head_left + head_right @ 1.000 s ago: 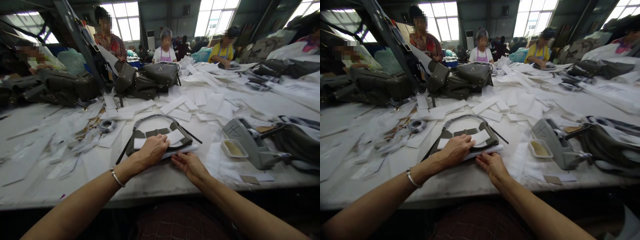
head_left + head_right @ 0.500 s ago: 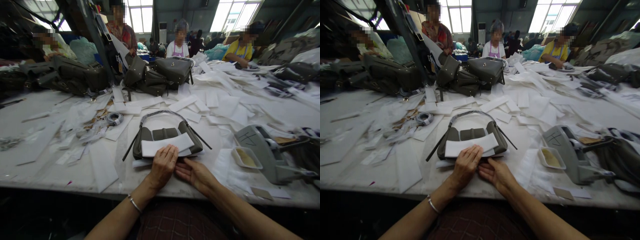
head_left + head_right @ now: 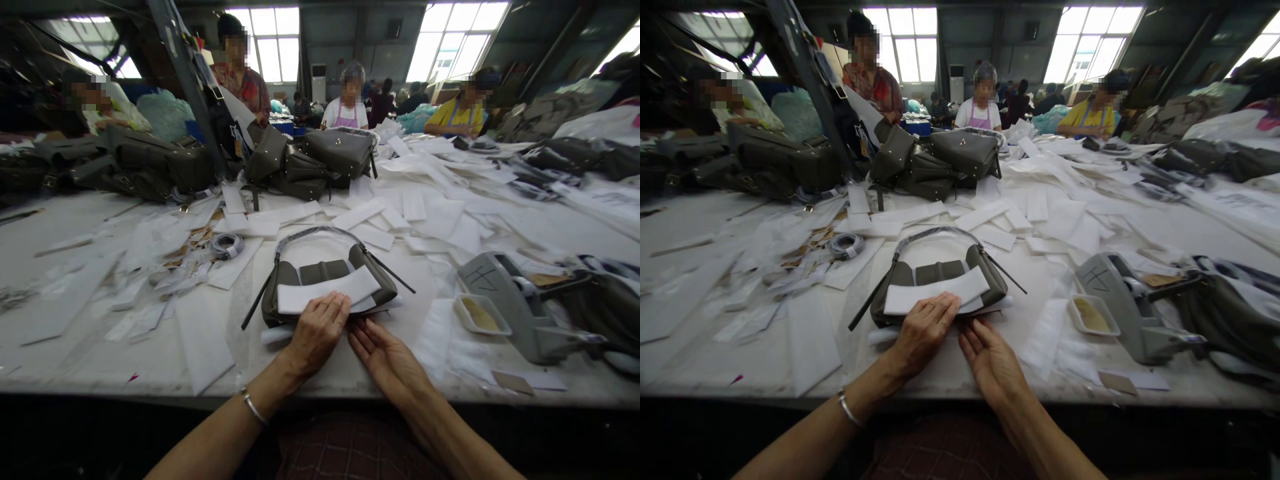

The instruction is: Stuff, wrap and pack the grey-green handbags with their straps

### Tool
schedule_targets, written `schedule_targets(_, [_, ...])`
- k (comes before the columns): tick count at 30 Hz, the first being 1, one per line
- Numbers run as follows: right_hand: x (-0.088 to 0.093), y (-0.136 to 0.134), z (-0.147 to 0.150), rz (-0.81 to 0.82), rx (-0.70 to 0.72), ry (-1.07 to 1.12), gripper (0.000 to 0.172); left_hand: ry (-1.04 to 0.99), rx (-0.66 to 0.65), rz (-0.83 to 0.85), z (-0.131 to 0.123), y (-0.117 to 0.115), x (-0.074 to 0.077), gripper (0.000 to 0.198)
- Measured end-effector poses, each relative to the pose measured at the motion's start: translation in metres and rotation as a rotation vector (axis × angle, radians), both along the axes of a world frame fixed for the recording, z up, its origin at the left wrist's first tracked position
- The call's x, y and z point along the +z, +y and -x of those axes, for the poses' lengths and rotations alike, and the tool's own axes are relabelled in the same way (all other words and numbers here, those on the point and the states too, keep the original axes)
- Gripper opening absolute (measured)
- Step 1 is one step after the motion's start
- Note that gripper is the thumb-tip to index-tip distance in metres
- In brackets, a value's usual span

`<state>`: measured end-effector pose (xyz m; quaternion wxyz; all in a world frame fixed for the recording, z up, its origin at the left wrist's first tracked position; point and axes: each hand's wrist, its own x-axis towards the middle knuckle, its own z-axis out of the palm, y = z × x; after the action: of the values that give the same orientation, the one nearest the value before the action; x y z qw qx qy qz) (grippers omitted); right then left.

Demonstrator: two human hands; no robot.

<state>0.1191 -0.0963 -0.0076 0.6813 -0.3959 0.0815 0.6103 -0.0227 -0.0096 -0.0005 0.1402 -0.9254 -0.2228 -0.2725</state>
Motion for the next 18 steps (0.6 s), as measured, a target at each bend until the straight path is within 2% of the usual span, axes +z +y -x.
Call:
schedule_targets(8, [0.007, 0.014, 0.002, -0.13, 0.031, 0.051, 0.023, -0.063, -0.017, 0.053, 0.012, 0.005, 0.012, 0.036])
schedule_targets(13, [0.022, 0.018, 0.005, -0.203, 0.091, 0.001, 0.032, -0.076, -0.013, 0.057, 0.022, 0.006, 0.023, 0.036])
schedule_targets(15, [0.031, 0.02, 0.009, -0.227, 0.138, -0.077, 0.037, -0.079, -0.004, 0.045, 0.022, 0.006, 0.021, 0.036])
schedule_targets(18, [0.041, 0.025, 0.015, -0.196, 0.162, -0.098, 0.044, -0.104, 0.031, 0.011, 0.017, 0.002, 0.01, 0.035])
